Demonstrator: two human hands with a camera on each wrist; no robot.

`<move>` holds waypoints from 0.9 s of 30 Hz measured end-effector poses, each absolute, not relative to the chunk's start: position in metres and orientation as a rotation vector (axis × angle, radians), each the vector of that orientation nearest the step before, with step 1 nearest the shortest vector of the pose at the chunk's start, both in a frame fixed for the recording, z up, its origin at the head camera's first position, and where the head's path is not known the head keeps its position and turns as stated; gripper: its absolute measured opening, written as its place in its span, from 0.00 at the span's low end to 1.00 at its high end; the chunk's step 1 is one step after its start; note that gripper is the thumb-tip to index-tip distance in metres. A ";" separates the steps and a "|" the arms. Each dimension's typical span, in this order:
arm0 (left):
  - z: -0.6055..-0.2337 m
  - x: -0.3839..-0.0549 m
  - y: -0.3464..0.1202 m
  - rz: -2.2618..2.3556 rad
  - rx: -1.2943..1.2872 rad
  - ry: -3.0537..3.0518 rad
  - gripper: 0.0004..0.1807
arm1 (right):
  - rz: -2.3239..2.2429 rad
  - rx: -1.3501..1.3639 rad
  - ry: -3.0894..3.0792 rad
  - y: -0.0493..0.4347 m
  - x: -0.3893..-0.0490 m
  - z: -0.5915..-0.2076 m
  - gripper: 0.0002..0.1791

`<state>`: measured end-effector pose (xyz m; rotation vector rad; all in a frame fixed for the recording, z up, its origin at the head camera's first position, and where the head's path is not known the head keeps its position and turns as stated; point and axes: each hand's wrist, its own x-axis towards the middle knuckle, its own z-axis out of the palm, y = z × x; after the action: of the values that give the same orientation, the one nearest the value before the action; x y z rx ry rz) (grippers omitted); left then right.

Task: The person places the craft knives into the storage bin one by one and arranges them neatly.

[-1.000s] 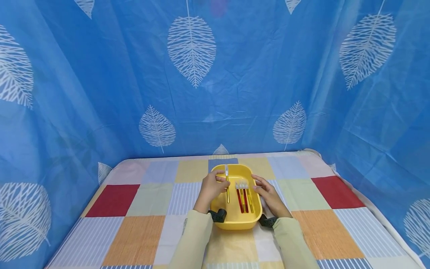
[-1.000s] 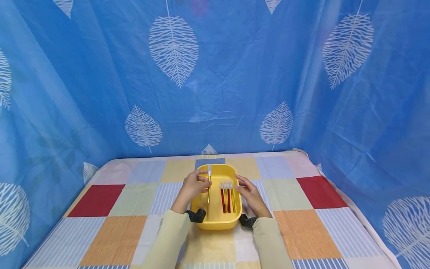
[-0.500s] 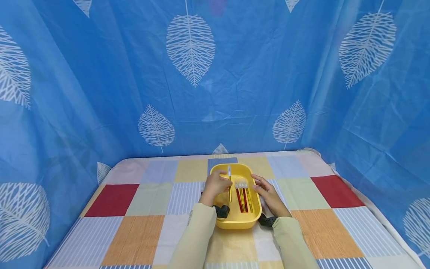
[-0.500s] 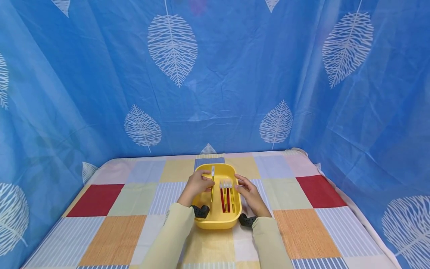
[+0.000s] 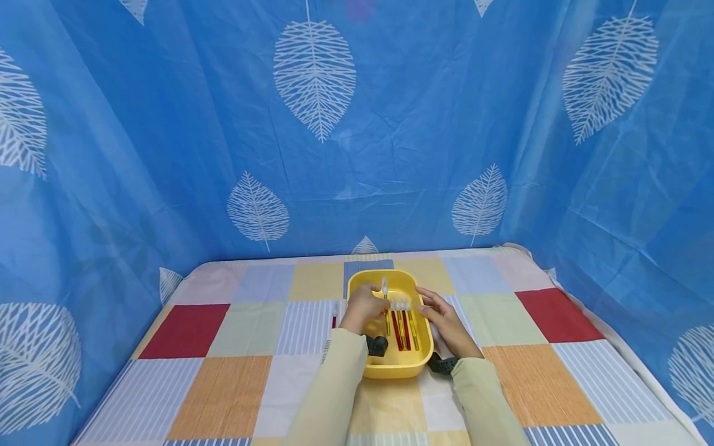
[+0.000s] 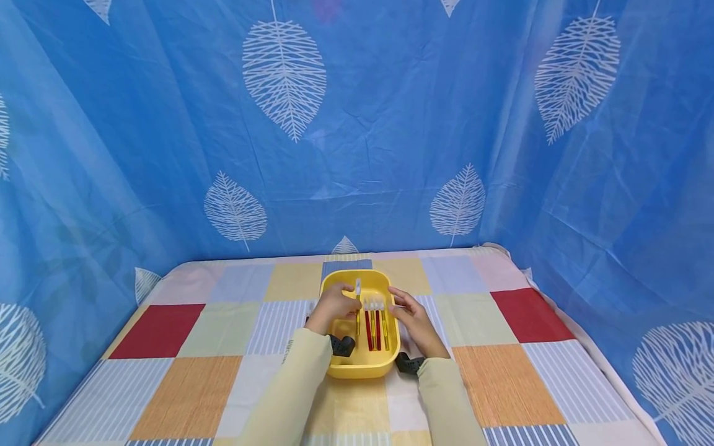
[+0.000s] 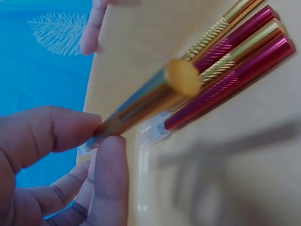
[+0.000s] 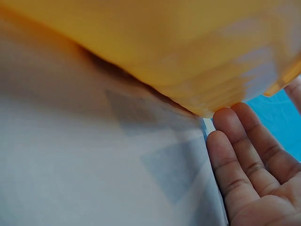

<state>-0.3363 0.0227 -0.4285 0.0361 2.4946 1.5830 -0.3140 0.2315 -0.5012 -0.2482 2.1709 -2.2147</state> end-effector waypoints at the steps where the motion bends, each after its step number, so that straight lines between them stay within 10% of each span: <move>1: -0.430 -0.337 0.023 1.570 0.027 2.494 0.28 | -2.206 -0.256 2.183 0.232 -0.314 -0.502 0.29; 7: -0.434 -0.339 0.024 1.443 0.012 2.517 0.30 | -2.191 -0.260 2.202 0.232 -0.315 -0.503 0.29; 15: -0.441 -0.342 0.029 1.237 0.034 2.597 0.05 | -2.197 -0.274 2.211 0.232 -0.316 -0.503 0.29; 20: -0.444 -0.343 0.036 1.156 0.014 2.620 0.20 | -2.201 -0.271 2.208 0.232 -0.315 -0.502 0.29; 27: -0.444 -0.342 0.044 1.173 -0.012 2.583 0.08 | -2.208 -0.251 2.203 0.231 -0.313 -0.502 0.29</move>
<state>-0.3415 0.0436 -0.4436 -0.0121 2.5833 1.1728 -0.3135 0.2310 -0.5016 -0.2506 2.2025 -2.2077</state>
